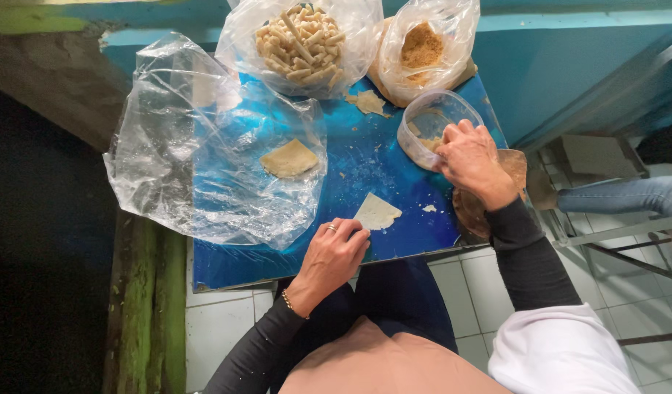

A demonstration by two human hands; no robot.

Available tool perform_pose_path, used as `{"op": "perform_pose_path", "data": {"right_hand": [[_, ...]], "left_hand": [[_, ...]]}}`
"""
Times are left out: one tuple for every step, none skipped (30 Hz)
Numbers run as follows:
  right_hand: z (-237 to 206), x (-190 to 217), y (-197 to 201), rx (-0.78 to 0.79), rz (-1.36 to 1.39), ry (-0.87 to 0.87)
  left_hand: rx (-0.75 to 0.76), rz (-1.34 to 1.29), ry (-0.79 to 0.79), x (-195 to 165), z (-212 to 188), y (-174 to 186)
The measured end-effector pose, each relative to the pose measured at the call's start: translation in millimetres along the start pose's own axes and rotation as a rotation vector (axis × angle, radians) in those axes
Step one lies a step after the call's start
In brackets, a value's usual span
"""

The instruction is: The person sits at a small blue table folding small square dough wrappers around a spoonful of brown filling, pinching the edges closed by hand. Finished pastries are placed on a growing pile of wrapped pieces beside a plastic bag of dough pieces, and the person repeats the folding cycle.

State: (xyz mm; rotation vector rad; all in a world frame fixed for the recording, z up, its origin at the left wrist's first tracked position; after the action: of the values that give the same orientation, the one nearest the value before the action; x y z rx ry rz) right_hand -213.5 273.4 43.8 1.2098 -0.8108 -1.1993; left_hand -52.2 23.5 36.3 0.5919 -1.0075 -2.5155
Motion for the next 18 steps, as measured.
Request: {"op": "perform_pose_path", "data": {"right_hand": [[2, 3, 1, 0.003, 0.003, 0.009], [2, 6, 3, 0.006, 0.006, 0.016], [3, 8, 6, 0.009, -0.006, 0.021], [3, 10, 9, 0.010, -0.017, 0.027], [4, 12, 12, 0.012, -0.027, 0.035], [4, 13, 17, 0.018, -0.014, 0.012], [4, 14, 21, 0.023, -0.002, -0.011], [4, 14, 26, 0.028, 0.010, -0.034], [1, 15, 36, -0.008, 0.126, -0.025], [-4, 17, 45, -0.044, 0.243, -0.017], [-9, 19, 53, -0.080, 0.361, -0.008], [-17, 29, 55, -0.060, 0.503, 0.052], [-25, 43, 54, -0.041, 0.644, 0.112], [-34, 56, 53, -0.021, 0.785, 0.174], [-40, 72, 43, 0.038, 0.799, 0.182], [-44, 88, 34, 0.097, 0.813, 0.190], [-48, 96, 30, 0.057, 0.744, 0.190], [-52, 103, 27, 0.018, 0.675, 0.190]], "left_hand": [[0.003, 0.001, 0.002, 0, -1, -1], [0.006, 0.001, 0.002, 0, -1, -1], [0.003, 0.004, -0.001, 0, -1, -1], [-0.001, 0.008, -0.002, 0, -1, 0], [-0.005, 0.013, -0.002, -1, -1, 1], [-0.005, 0.013, 0.004, 0, -1, 2], [-0.005, 0.012, 0.008, 0, -1, 3], [-0.006, 0.011, 0.013, 0, -1, 3], [-0.017, 0.001, 0.023, 1, -1, 4], [-0.028, -0.009, 0.033, 2, -1, 5], [-0.039, -0.017, 0.044, 3, -1, 6], [-0.035, -0.012, 0.054, 4, -1, 6], [-0.033, -0.005, 0.062, 5, 0, 6], [-0.030, 0.001, 0.071, 6, 0, 5], [-0.030, 0.028, 0.057, 6, 1, 5], [-0.030, 0.056, 0.043, 6, 2, 4], [-0.031, 0.084, 0.030, 6, 3, 4], [-0.008, 0.080, 0.043, 7, 2, 2]]}}
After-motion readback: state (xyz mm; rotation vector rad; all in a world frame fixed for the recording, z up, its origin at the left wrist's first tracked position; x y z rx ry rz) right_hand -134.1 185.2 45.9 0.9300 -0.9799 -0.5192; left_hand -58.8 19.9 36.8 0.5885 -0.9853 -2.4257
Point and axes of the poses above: each hand's wrist, its own z-axis towards the middle knuckle, its own y-axis out of the back of the hand, x = y × z, the point moved 7 cm from there along z, towards the middle knuckle, and after that the axes turned 14 degrees about -y, right-handed, at the moved point
